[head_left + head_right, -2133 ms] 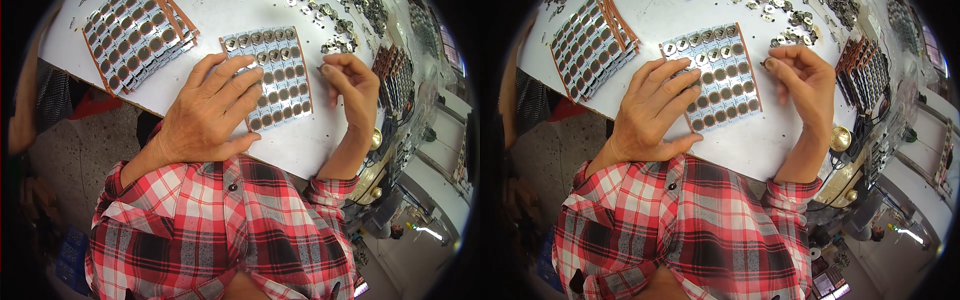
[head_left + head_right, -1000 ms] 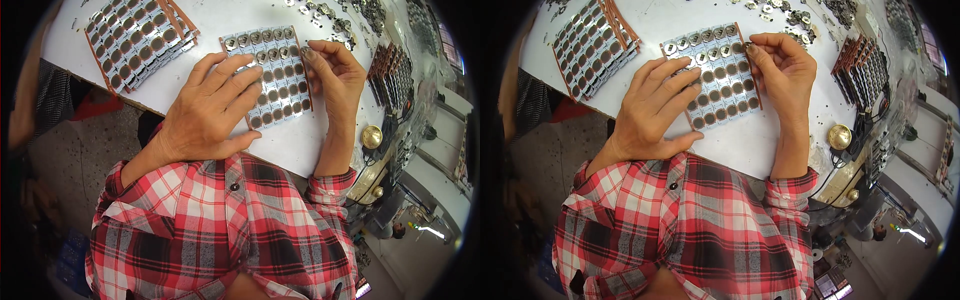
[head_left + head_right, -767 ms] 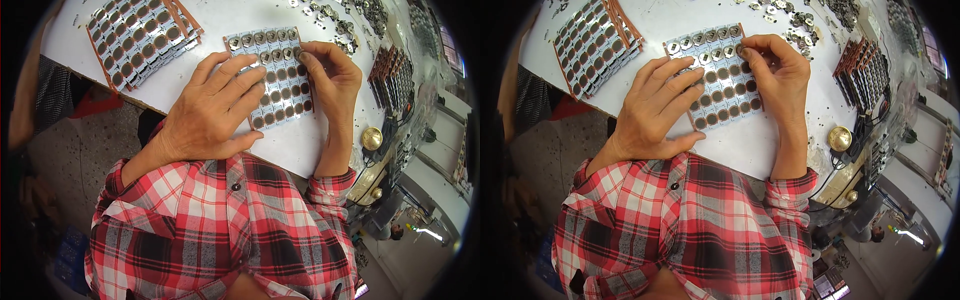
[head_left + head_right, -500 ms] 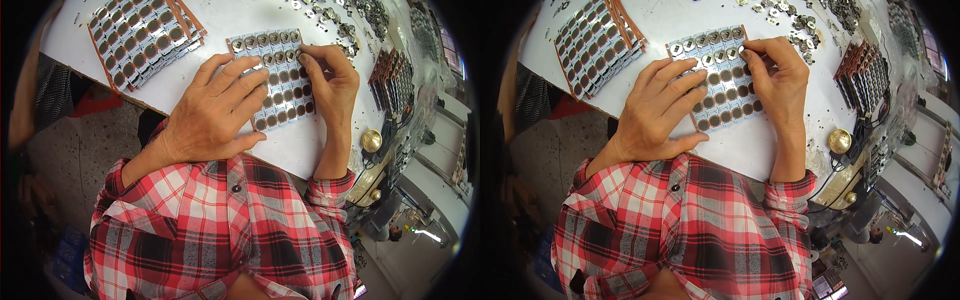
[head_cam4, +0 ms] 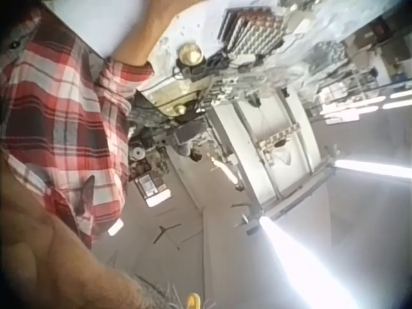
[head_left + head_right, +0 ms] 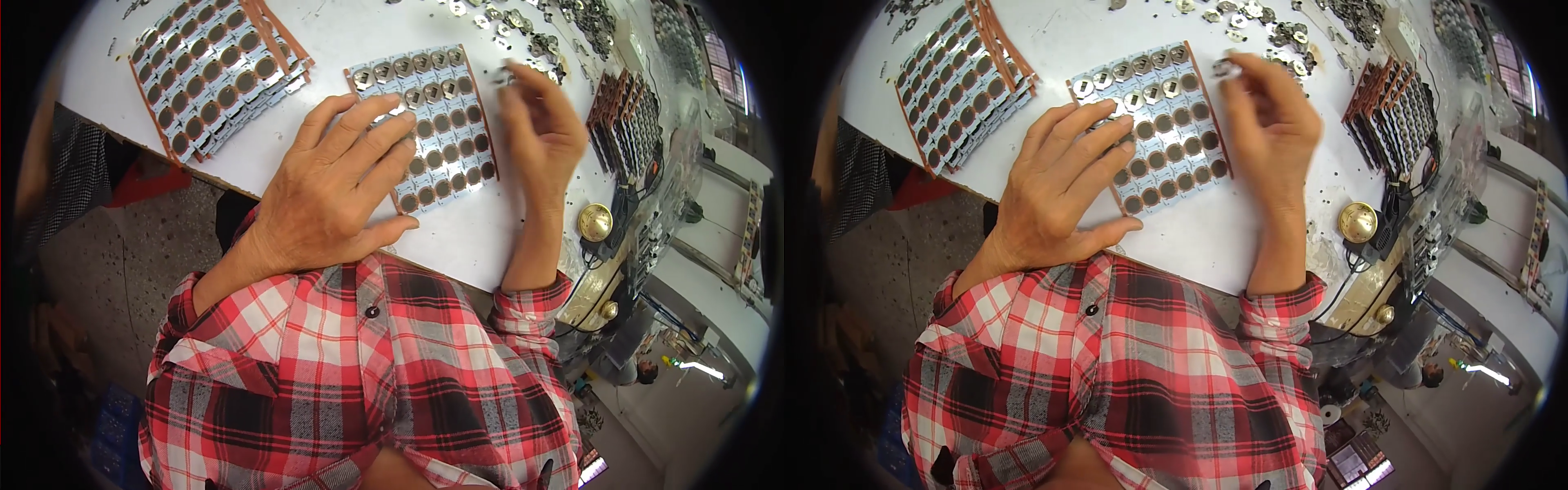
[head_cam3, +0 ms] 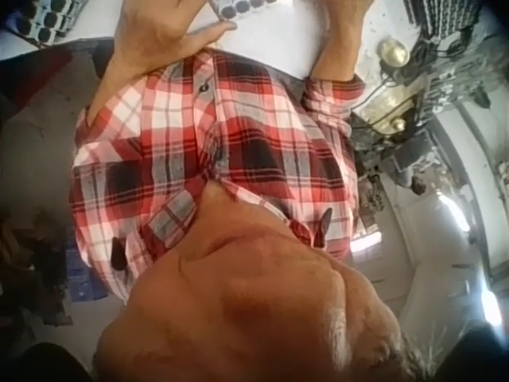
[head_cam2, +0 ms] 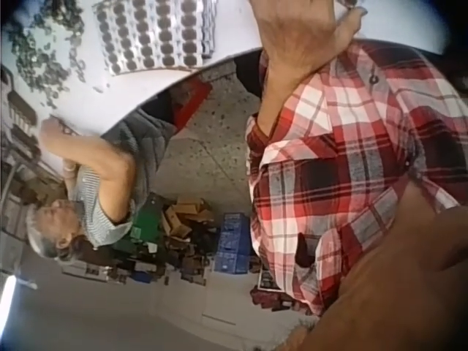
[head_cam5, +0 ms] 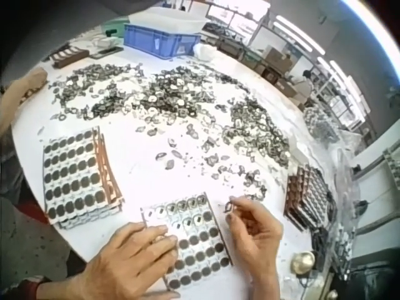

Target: Assembling small metallic toy components into a clear plastic organizer tray at a factory workbench.

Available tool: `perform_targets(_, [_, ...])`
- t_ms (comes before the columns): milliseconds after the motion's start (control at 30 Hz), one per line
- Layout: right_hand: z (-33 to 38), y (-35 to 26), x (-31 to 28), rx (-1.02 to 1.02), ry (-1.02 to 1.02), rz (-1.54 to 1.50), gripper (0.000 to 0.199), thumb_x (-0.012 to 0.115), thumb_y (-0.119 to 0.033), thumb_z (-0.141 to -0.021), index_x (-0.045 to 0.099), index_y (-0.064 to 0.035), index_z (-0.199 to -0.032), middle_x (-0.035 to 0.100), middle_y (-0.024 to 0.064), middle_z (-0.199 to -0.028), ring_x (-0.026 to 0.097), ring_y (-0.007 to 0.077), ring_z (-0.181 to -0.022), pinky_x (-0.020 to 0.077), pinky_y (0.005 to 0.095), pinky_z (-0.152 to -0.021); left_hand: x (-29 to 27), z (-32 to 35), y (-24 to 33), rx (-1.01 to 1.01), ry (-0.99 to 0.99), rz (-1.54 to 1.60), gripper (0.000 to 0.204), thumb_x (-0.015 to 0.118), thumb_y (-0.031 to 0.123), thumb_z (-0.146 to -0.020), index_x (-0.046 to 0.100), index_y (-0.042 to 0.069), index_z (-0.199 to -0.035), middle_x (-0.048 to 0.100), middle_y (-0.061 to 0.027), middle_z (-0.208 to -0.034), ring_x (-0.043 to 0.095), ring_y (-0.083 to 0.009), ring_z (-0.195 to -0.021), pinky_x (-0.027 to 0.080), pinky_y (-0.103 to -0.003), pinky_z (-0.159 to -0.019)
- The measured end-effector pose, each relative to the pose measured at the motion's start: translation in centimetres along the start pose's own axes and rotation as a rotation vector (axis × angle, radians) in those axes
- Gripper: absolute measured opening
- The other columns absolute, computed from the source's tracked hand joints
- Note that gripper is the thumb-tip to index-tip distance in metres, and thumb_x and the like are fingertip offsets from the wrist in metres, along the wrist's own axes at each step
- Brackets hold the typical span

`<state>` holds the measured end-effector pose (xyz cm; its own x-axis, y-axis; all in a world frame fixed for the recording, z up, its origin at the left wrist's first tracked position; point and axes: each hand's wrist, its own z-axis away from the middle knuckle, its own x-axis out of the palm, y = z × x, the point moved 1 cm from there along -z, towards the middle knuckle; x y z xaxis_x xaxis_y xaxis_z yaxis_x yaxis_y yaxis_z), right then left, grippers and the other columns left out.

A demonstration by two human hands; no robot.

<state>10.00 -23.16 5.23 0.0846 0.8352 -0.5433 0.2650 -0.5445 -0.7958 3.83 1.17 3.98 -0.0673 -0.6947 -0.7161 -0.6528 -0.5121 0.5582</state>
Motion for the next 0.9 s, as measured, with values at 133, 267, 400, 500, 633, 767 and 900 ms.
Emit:
perform_targets(133, [-0.2,2.2,-3.5,0.096,0.219,-0.036,0.022,0.074,-0.002,-0.093,0.075,-0.0024,-0.115,0.07,-0.0021,-0.086,0.054,0.001,-0.062,0.038,0.0156,-0.051,0.0,0.0,0.1,0.009,0.006,-0.013,0.068,0.091,0.029,-0.058,0.069,-0.003,-0.114,0.066,-0.018,-0.129,0.058,-0.0385,-0.129,0.044,-0.055,-0.108])
perform_targets(267, [0.1,2.7,-3.4,0.127,0.125,-0.077,0.017,0.074,-0.003,-0.094,0.075,-0.0018,-0.11,0.069,-0.0027,-0.085,0.055,0.0012,-0.064,0.0398,0.0163,-0.054,-0.1,0.2,0.0,-0.004,0.005,-0.025,0.067,0.091,0.028,-0.058,0.069,-0.003,-0.114,0.066,-0.0178,-0.128,0.058,-0.0385,-0.128,0.044,-0.055,-0.107])
perform_targets(400, [0.3,1.9,-2.0,0.097,0.088,-0.031,0.012,0.073,-0.004,-0.094,0.075,-0.0005,-0.106,0.069,-0.0033,-0.085,0.056,0.0012,-0.069,0.0425,0.0169,-0.06,-0.1,0.0,0.0,-0.002,0.005,-0.019,0.067,0.091,0.028,-0.058,0.069,-0.003,-0.113,0.066,-0.0177,-0.128,0.059,-0.0386,-0.128,0.044,-0.054,-0.107])
perform_targets(500, [0.1,2.1,-1.9,0.098,0.107,0.0,0.012,0.072,-0.003,-0.095,0.076,-0.0009,-0.106,0.069,-0.0033,-0.085,0.056,0.0014,-0.068,0.0422,0.0168,-0.06,0.0,0.0,0.1,-0.005,0.014,-0.03,0.067,0.091,0.028,-0.057,0.069,-0.003,-0.113,0.067,-0.0176,-0.127,0.059,-0.0386,-0.128,0.045,-0.054,-0.107])
perform_targets(633, [-0.1,1.5,-1.2,0.056,0.071,0.028,0.015,0.071,0.0,-0.094,0.076,-0.0018,-0.108,0.069,-0.0027,-0.088,0.055,0.002,-0.069,0.0417,0.0174,-0.061,0.0,0.1,0.0,0.002,0.023,-0.016,0.068,0.09,0.027,-0.056,0.069,-0.003,-0.113,0.066,-0.0176,-0.127,0.059,-0.0385,-0.127,0.045,-0.054,-0.107])
perform_targets(767, [-0.5,0.3,0.1,-0.119,-0.045,0.178,0.025,0.07,0.004,-0.091,0.076,-0.0057,-0.112,0.066,-0.0015,-0.096,0.053,0.0035,-0.074,0.0426,0.019,-0.064,0.0,0.1,0.0,-0.002,0.025,-0.012,0.068,0.09,0.027,-0.056,0.069,-0.003,-0.113,0.066,-0.0177,-0.126,0.059,-0.0385,-0.127,0.045,-0.054,-0.107])
perform_targets(900, [-0.8,0.9,0.0,-0.183,-0.081,0.268,0.017,0.068,0.003,-0.093,0.075,-0.0047,-0.107,0.067,-0.0007,-0.097,0.056,0.0045,-0.074,0.0439,0.0197,-0.063,0.1,0.2,0.0,0.001,0.029,-0.021,0.068,0.09,0.027,-0.057,0.069,-0.003,-0.113,0.066,-0.0177,-0.126,0.058,-0.0383,-0.127,0.045,-0.054,-0.107])
